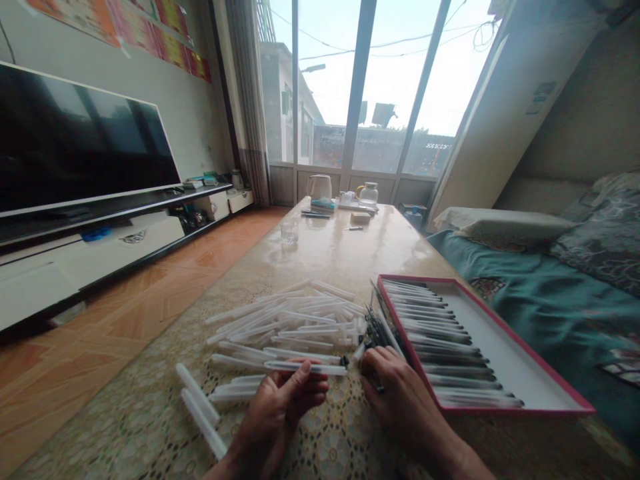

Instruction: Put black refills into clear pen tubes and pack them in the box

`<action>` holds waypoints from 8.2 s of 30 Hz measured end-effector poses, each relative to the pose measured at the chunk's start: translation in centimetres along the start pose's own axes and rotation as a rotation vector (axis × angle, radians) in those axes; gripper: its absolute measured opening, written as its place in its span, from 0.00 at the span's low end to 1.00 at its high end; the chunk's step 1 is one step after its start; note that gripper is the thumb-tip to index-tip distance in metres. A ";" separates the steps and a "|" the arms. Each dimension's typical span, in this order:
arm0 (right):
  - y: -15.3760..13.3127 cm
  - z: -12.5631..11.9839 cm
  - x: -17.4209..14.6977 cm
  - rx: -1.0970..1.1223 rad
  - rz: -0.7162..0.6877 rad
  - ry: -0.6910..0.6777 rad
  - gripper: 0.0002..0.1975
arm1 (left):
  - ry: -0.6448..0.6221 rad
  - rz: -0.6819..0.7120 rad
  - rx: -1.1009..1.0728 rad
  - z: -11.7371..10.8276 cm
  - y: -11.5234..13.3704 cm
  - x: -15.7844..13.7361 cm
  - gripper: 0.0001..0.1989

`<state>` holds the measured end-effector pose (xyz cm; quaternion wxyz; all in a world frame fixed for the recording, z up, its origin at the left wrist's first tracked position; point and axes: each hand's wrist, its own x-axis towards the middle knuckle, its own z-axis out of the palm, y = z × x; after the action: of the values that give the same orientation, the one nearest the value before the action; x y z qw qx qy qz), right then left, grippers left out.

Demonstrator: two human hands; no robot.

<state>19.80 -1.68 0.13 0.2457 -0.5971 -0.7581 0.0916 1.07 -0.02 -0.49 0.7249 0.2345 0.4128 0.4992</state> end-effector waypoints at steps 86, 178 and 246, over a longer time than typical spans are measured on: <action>-0.8 1.7 0.4 0.637 0.099 -0.173 0.23 | -0.165 0.065 0.095 -0.7 -0.5 0.9 0.12; 2.0 0.7 0.7 0.282 0.077 0.333 0.11 | -0.209 0.824 1.305 1.9 3.0 6.1 0.08; 6.9 -6.8 0.3 -0.287 0.049 0.038 0.08 | -0.090 0.331 0.464 -1.8 0.4 1.5 0.22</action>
<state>28.92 -0.54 3.07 0.1696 -0.6459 -0.7440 -0.0231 -0.37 1.37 -1.71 0.5781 0.4804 0.4393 0.4920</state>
